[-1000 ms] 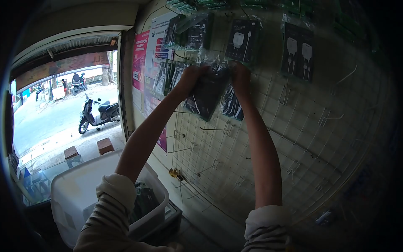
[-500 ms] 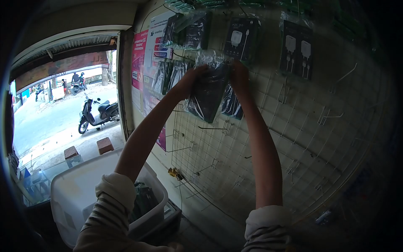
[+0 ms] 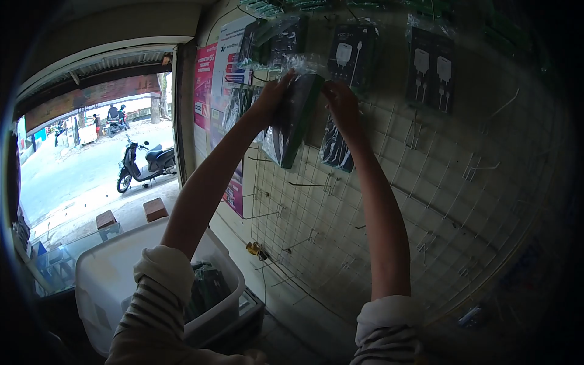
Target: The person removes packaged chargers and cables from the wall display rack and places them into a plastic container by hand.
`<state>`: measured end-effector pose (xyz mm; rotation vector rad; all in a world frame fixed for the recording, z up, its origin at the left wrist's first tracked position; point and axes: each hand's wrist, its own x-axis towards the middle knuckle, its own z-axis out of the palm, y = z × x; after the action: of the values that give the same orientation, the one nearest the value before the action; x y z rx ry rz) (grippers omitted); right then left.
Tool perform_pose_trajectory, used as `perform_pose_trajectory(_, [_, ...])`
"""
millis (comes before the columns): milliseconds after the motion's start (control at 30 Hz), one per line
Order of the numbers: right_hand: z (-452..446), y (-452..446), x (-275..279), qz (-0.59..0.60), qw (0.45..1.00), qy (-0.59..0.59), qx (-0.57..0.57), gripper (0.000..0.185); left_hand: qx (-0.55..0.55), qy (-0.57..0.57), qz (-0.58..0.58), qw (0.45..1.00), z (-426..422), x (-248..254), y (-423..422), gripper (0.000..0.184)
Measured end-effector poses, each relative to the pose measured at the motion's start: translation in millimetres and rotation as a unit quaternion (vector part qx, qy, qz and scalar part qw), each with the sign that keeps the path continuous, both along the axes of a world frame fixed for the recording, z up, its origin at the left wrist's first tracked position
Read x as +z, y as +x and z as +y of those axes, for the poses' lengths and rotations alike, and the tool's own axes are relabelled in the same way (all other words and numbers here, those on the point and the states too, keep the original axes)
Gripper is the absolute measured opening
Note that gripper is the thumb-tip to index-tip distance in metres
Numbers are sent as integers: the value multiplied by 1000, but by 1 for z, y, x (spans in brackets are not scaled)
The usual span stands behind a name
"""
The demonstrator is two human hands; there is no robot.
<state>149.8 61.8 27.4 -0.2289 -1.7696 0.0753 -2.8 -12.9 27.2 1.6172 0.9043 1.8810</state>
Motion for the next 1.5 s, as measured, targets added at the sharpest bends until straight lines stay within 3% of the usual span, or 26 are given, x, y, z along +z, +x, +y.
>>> perform_pose_trajectory(200, [-3,0,1,-47,998,1,-50,24,-10,26,-175,984,-12,-7,-12,50])
perform_pose_trajectory(267, [-2,-1,-3,-29,988,103,-110,26,-8,16,-145,989,-24,-20,-17,44])
perform_pose_trajectory(367, [-51,-6,-19,23,988,79,-132,28,18,75,-112,991,-69,-49,-15,32])
perform_pose_trajectory(467, [-124,-18,-56,-31,985,-126,117,39,62,25,-122,990,-105,-85,-27,27])
perform_pose_trajectory(567, [-167,-39,-114,-126,946,-227,197,66,78,100,-146,981,-136,-127,-46,36])
perform_pose_trajectory(700, [-188,-85,-191,-181,873,-329,311,57,172,76,-141,972,-179,-186,-73,46])
perform_pose_trajectory(800, [-208,-119,-225,-150,787,-469,373,33,189,16,-139,972,-215,-239,-103,51])
perform_pose_trajectory(867, [-213,-146,-252,-169,793,-458,364,32,236,-31,-93,967,-239,-292,-123,55])
perform_pose_trajectory(933, [-227,-172,-278,-170,752,-500,395,32,287,-111,-78,948,-265,-341,-131,65])
perform_pose_trajectory(967, [-237,-186,-289,-167,724,-527,413,32,274,-132,-134,943,-280,-364,-133,72])
perform_pose_trajectory(1133, [-297,-238,-375,-217,618,-628,420,29,392,-180,-98,897,-365,-412,-139,88])
perform_pose_trajectory(1200, [-315,-258,-405,-248,590,-630,439,34,453,-246,-72,854,-387,-430,-146,93])
perform_pose_trajectory(1267, [-337,-273,-424,-299,603,-622,400,47,479,-280,-67,829,-404,-446,-159,97])
perform_pose_trajectory(1300, [-341,-283,-441,-328,602,-604,406,63,496,-330,16,803,-411,-463,-169,98])
perform_pose_trajectory(1333, [-344,-291,-459,-335,596,-605,408,63,503,-358,54,785,-414,-476,-176,98])
perform_pose_trajectory(1367, [-350,-299,-476,-387,685,-492,372,67,509,-384,94,765,-417,-488,-183,99])
perform_pose_trajectory(1400, [-355,-305,-485,-428,758,-367,328,70,447,-490,55,746,-418,-496,-190,99])
perform_pose_trajectory(1433, [-359,-306,-479,-478,689,-419,349,72,378,-588,15,715,-419,-503,-195,100])
perform_pose_trajectory(1467, [-359,-310,-490,-477,687,-419,355,72,382,-590,15,711,-418,-510,-196,100])
perform_pose_trajectory(1500, [-358,-314,-509,-545,676,-368,332,72,349,-650,54,673,-416,-518,-196,101])
